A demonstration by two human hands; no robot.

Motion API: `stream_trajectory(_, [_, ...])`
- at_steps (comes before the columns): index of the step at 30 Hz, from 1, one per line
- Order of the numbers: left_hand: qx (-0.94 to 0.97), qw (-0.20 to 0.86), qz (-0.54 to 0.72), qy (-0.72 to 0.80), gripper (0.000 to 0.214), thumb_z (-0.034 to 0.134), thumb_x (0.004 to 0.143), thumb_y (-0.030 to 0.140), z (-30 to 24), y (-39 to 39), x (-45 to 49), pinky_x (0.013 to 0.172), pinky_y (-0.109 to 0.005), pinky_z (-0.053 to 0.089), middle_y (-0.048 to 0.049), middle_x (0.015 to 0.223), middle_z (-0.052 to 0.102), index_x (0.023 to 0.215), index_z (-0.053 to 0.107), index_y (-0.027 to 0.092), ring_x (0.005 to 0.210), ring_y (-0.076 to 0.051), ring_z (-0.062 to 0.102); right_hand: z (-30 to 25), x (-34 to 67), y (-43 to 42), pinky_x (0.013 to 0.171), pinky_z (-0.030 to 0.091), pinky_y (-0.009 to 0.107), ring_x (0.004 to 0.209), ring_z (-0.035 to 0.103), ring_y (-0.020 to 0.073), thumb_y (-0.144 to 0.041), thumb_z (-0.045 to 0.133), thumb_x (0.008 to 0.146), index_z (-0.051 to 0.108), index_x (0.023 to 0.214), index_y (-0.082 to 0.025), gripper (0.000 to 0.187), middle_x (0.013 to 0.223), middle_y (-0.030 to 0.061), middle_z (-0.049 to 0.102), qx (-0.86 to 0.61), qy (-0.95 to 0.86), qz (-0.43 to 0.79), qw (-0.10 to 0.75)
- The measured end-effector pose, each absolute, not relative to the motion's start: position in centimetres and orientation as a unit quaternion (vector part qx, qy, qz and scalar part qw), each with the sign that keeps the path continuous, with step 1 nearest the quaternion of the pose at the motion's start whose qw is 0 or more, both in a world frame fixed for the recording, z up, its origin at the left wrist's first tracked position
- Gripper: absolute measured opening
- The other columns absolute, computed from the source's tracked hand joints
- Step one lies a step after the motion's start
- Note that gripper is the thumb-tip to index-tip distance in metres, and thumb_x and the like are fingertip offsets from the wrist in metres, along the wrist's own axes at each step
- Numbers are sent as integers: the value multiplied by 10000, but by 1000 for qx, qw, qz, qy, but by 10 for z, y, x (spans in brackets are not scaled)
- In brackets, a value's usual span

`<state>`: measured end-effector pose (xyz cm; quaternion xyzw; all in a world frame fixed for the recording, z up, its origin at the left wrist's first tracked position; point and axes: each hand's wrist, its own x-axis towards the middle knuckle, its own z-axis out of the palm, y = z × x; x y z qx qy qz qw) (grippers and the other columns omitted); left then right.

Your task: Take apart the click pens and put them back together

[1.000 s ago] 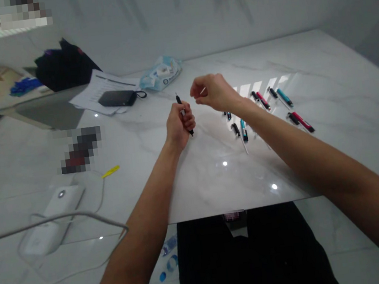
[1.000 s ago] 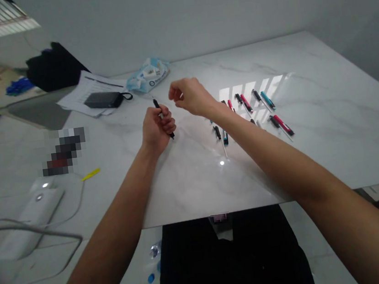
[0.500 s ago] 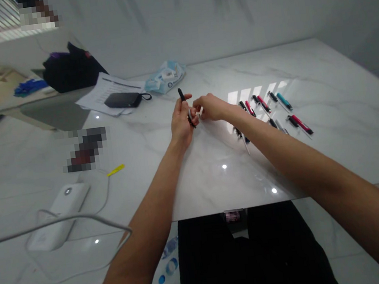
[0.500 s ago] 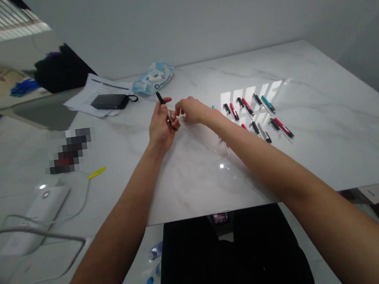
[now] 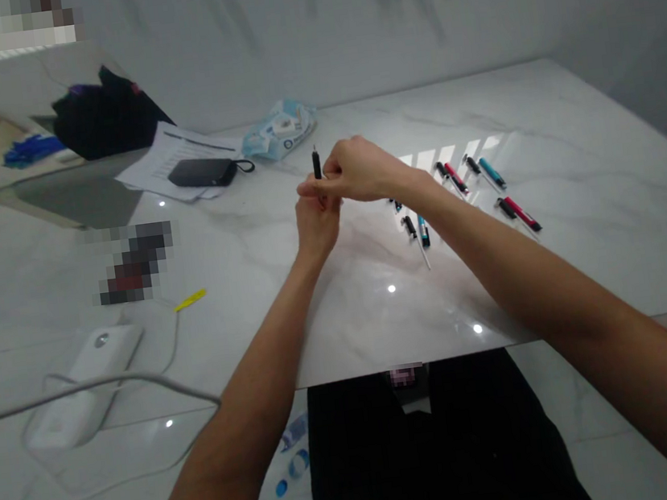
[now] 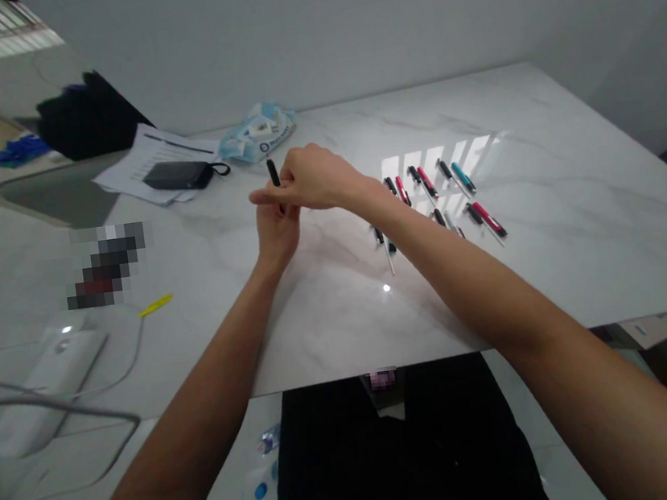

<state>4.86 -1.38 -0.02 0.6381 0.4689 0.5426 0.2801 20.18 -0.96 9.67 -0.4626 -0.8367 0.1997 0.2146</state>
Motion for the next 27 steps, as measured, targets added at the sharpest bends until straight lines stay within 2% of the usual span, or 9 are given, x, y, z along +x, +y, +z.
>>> stream_trajectory(2, [655,252,532,474,328,888,849,346,1,-15,49,561,-274,340,45,630,501,829,583,226,617,-140,493,91,194,-9,711,465,341,716,620,208,-787,569,1011,703,773,-175,671,636,48,578,-481,-832,159,225])
stream_trajectory(5, [662,235,523,483,293,859,817,221,2,-16,49,572,-284,334,45,618,507,785,567,222,612,-136,480,82,189,-4,786,516,378,813,683,263,-757,556,1037,739,843,-163,651,714,90,641,-499,-829,126,217])
stream_trajectory(10, [653,270,516,484,419,792,798,168,0,-16,53,532,-286,260,49,567,408,624,416,225,560,-106,354,77,192,0,893,526,416,1018,717,344,-613,577,1077,770,1004,-132,523,921,168,736,-507,-825,112,224])
stream_trajectory(15, [615,332,556,451,459,764,788,172,3,-20,57,500,-262,195,45,563,352,572,361,211,550,-86,296,87,198,-5,928,483,399,1040,712,320,-499,613,1058,768,1022,-175,362,978,123,768,-461,-851,138,208])
stream_trajectory(22, [554,395,570,460,398,734,749,75,6,-19,58,470,-237,237,51,561,405,597,394,215,508,-77,358,102,205,-8,871,473,346,1008,684,250,-316,683,987,751,1028,-195,145,1049,93,790,-427,-861,169,221])
stream_trajectory(27, [545,426,564,451,369,699,754,59,6,-20,58,476,-240,258,66,534,388,617,400,226,480,-81,350,101,207,-7,902,502,329,1033,706,233,-194,668,934,771,1046,-177,153,1062,75,800,-395,-855,223,251])
